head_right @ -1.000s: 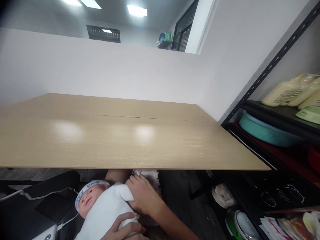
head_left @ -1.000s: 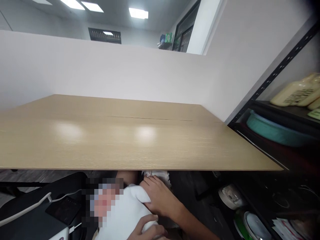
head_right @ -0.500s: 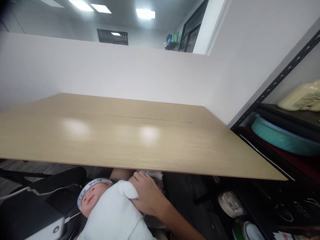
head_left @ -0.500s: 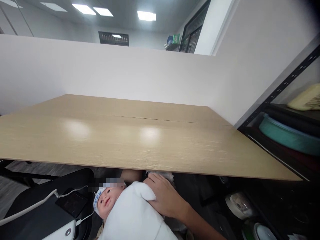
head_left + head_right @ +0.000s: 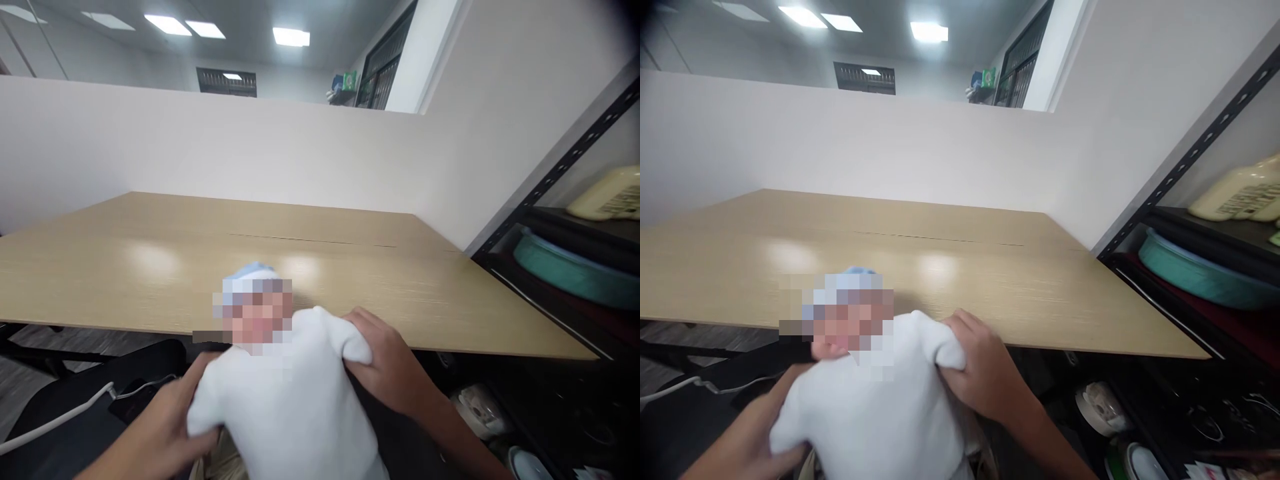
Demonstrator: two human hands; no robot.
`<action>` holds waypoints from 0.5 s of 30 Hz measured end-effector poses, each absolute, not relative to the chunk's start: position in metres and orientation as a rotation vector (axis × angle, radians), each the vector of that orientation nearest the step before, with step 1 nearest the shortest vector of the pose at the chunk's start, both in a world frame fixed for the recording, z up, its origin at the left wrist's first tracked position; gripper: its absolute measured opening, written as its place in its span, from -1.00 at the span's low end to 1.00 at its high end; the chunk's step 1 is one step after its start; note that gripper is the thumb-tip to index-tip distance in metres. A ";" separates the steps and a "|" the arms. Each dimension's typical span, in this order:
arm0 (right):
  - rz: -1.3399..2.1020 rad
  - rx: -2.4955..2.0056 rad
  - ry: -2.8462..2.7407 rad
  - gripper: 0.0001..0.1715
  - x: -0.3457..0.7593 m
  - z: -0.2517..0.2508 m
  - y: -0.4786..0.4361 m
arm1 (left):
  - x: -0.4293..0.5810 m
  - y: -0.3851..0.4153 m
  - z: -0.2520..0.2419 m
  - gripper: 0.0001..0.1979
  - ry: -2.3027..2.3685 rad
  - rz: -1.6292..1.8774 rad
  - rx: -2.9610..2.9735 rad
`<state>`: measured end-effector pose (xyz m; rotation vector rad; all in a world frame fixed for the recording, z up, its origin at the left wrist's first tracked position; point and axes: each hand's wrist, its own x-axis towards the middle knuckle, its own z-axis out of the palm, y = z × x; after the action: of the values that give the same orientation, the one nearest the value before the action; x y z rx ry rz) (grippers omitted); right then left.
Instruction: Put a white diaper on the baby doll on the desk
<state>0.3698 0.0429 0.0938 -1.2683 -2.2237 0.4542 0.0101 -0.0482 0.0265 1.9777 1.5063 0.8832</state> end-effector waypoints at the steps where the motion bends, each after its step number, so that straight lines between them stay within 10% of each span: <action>1: 0.426 -1.304 -2.185 -0.85 0.372 0.094 0.051 | 0.007 -0.029 0.032 -0.46 1.465 0.844 1.973; 15: 0.212 -1.667 -2.039 -0.87 0.401 0.024 0.144 | 0.005 0.158 0.024 -0.31 1.438 0.583 2.144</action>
<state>0.4013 0.1440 0.0244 -1.6666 -2.0385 0.2117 0.0051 0.1582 0.0238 2.1444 1.4383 0.5826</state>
